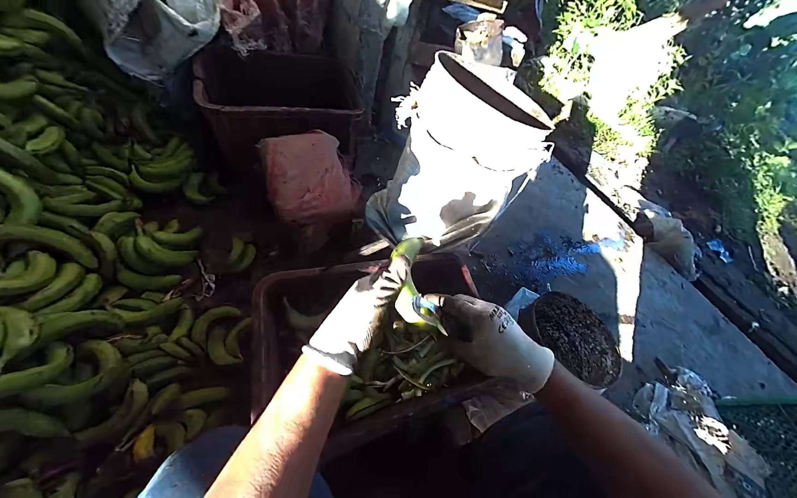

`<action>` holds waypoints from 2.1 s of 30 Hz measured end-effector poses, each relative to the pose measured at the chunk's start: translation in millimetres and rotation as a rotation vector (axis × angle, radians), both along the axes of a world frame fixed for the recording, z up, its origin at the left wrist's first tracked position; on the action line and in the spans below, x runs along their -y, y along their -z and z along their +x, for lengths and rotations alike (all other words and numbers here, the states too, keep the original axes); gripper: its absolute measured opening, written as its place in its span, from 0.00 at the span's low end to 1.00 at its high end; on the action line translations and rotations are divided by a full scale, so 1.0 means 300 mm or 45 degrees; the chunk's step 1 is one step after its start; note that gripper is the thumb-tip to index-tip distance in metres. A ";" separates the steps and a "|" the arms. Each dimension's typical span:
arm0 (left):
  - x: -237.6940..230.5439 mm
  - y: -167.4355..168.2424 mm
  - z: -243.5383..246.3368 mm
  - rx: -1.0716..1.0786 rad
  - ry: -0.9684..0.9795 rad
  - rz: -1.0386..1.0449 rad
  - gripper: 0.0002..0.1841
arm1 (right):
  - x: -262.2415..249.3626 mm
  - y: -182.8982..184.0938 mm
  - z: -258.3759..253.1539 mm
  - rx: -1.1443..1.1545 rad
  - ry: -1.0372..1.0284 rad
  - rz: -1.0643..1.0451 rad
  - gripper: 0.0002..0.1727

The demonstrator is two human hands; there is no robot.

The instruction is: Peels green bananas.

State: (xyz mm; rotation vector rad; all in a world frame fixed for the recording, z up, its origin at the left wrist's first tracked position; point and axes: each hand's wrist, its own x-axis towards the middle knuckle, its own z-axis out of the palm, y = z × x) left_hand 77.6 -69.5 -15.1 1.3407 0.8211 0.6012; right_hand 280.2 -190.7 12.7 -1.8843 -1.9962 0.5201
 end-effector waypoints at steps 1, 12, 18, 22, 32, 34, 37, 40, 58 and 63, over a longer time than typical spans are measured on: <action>0.021 0.020 0.048 0.103 -0.032 -0.070 0.17 | 0.015 -0.002 0.030 0.041 0.021 0.012 0.29; 0.029 0.075 0.114 0.329 -0.183 0.425 0.26 | 0.033 0.092 0.224 -0.712 0.582 0.074 0.25; 0.088 0.083 0.149 0.220 -0.187 0.516 0.27 | 0.027 0.113 0.128 -0.657 0.397 0.015 0.25; 0.116 0.081 0.151 0.308 -0.270 0.440 0.26 | -0.004 0.185 0.113 -0.476 0.394 -0.327 0.24; 0.019 0.053 0.055 0.477 -0.426 -0.296 0.23 | 0.033 0.130 0.046 -0.408 0.115 0.289 0.28; 0.032 0.042 0.070 0.445 -0.400 -0.397 0.24 | 0.049 0.128 0.016 -0.339 -0.035 0.364 0.26; 0.064 0.037 0.080 0.466 -0.265 -0.410 0.24 | 0.062 0.136 0.003 -0.367 -0.181 0.277 0.25; 0.114 0.036 0.082 0.320 -0.171 -0.053 0.18 | 0.047 0.163 0.028 -0.235 -0.086 0.370 0.26; 0.059 0.074 0.150 0.741 -0.294 -0.458 0.22 | 0.085 0.118 0.012 -0.694 0.033 0.120 0.22; 0.128 0.082 0.141 0.565 -0.211 -0.318 0.17 | 0.012 0.159 0.048 -0.286 0.170 0.440 0.23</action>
